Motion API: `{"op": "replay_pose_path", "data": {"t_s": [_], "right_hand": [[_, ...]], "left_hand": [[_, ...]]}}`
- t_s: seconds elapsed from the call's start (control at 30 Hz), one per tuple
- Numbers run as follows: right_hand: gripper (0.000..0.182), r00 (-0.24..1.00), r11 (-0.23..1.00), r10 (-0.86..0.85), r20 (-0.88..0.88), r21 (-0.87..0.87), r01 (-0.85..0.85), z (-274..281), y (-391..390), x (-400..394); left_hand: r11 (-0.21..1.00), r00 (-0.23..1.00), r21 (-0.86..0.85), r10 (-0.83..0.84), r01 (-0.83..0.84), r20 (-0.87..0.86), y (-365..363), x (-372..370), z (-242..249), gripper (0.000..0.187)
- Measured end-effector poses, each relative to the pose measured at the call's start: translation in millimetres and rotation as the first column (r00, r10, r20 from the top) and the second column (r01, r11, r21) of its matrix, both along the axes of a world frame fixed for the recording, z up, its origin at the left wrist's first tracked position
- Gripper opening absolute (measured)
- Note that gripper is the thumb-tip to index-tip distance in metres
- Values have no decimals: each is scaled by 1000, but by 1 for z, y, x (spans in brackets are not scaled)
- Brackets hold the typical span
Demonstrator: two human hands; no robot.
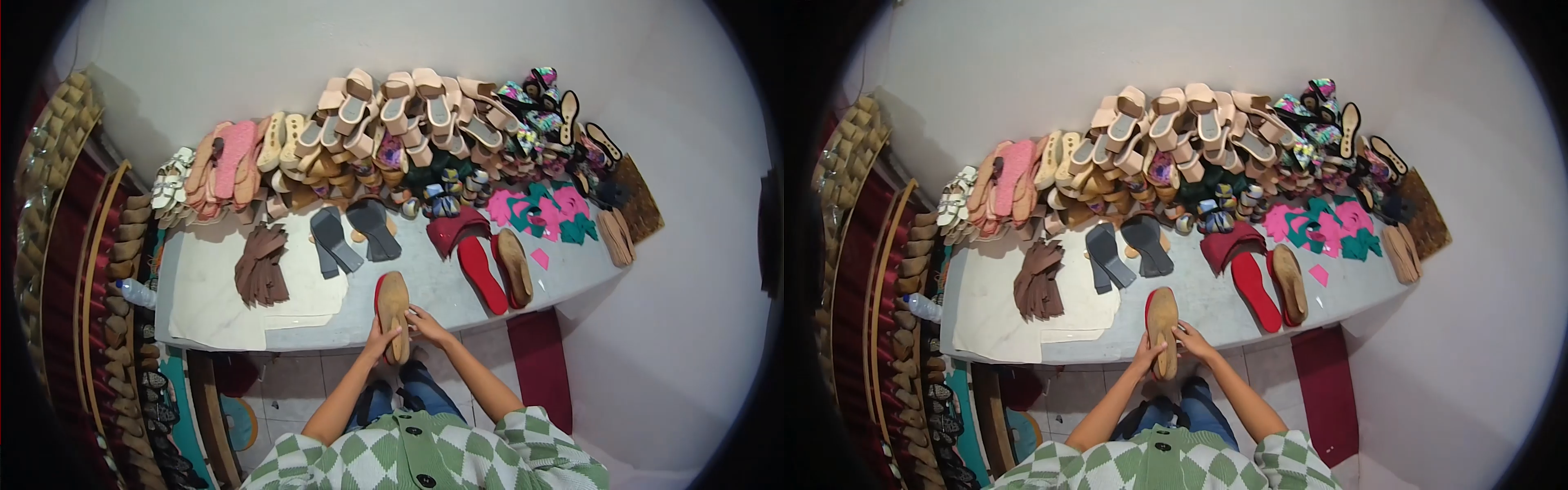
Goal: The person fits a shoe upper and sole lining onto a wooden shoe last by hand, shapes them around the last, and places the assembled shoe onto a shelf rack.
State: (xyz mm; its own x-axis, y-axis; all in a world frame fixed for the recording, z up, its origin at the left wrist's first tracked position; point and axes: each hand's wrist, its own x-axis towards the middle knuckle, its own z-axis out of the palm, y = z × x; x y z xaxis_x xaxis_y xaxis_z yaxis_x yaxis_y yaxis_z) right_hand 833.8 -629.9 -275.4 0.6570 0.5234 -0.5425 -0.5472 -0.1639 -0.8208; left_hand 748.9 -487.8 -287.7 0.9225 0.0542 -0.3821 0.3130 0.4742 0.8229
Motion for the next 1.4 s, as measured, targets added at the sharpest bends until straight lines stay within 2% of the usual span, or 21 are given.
{"op": "replay_pose_path", "data": {"t_s": [0.07, 0.1, 0.2, 0.3, 0.4, 0.43, 0.5, 0.6, 0.63, 0.7, 0.73, 0.8, 0.97, 1.03, 1.13, 1.23, 1.27, 1.33, 1.4], "right_hand": [[55, 993, 994, -77, 90, 90, 69, -12, -1, -10], [55, 987, 994, -99, 127, 48, 93, -9, -2, -10], [54, 972, 976, -210, 103, 80, 202, -13, -8, -2], [52, 972, 974, -227, 54, 42, 225, -27, -14, 8], [48, 968, 978, -183, 172, -66, 197, -52, -17, 15], [50, 964, 965, -224, 141, -108, 240, -56, -17, 17], [48, 969, 977, -173, 178, -91, 192, -63, -20, 20], [46, 953, 986, -24, 301, -152, 73, -63, -22, 24], [44, 936, 982, 40, 349, -188, 28, -58, -20, 24], [45, 949, 988, -65, 309, -114, 105, -47, -14, 16], [45, 950, 986, -120, 288, -81, 149, -43, -13, 14], [46, 957, 981, -121, 265, -117, 157, -44, -11, 14], [48, 967, 973, -163, 193, -130, 190, -58, -7, 21], [51, 979, 980, -159, 124, -98, 172, -41, -6, 26], [50, 976, 975, -142, 162, -147, 167, -23, -4, 27], [49, 948, 971, -230, 220, -20, 240, -25, -3, 21], [49, 951, 977, -203, 235, -18, 213, -25, -5, 19], [49, 950, 985, -161, 267, -17, 172, 11, -8, 14], [48, 920, 976, -128, 370, -119, 184, 34, -6, 13]], "left_hand": [[996, 1000, 83, 16, -16, -2, -5, 18, -15, 67], [995, 999, 104, -8, 12, -38, -8, 25, -8, 70], [987, 994, 128, -85, 94, -72, -15, 43, 9, 78], [971, 994, 213, -108, 107, -7, -21, 51, 6, 78], [959, 996, 274, -87, 74, 36, -27, 50, -6, 76], [893, 991, 430, -128, 131, -37, -27, 51, -7, 75], [678, 966, 688, -165, 259, -201, -24, 52, -3, 75], [393, 936, 852, -91, 347, -339, -24, 44, 13, 86], [533, 955, 793, -126, 293, -268, -21, 44, 5, 83], [771, 982, 608, -159, 189, -103, -15, 43, -11, 79], [764, 985, 622, -150, 171, -87, -14, 42, -13, 77], [750, 989, 646, -141, 142, -53, -16, 42, -12, 74], [751, 973, 621, -132, 224, -191, -13, 49, -1, 77], [770, 970, 599, -109, 219, -215, -11, 53, 0, 77], [794, 971, 570, -100, 210, -219, -10, 58, 13, 74], [815, 981, 552, -98, 177, -170, -13, 53, 31, 70], [832, 985, 532, -92, 155, -144, -15, 49, 34, 69], [854, 994, 509, -87, 108, -64, -18, 45, 43, 63], [865, 996, 500, -78, 47, 41, -19, 41, 54, 55]]}}
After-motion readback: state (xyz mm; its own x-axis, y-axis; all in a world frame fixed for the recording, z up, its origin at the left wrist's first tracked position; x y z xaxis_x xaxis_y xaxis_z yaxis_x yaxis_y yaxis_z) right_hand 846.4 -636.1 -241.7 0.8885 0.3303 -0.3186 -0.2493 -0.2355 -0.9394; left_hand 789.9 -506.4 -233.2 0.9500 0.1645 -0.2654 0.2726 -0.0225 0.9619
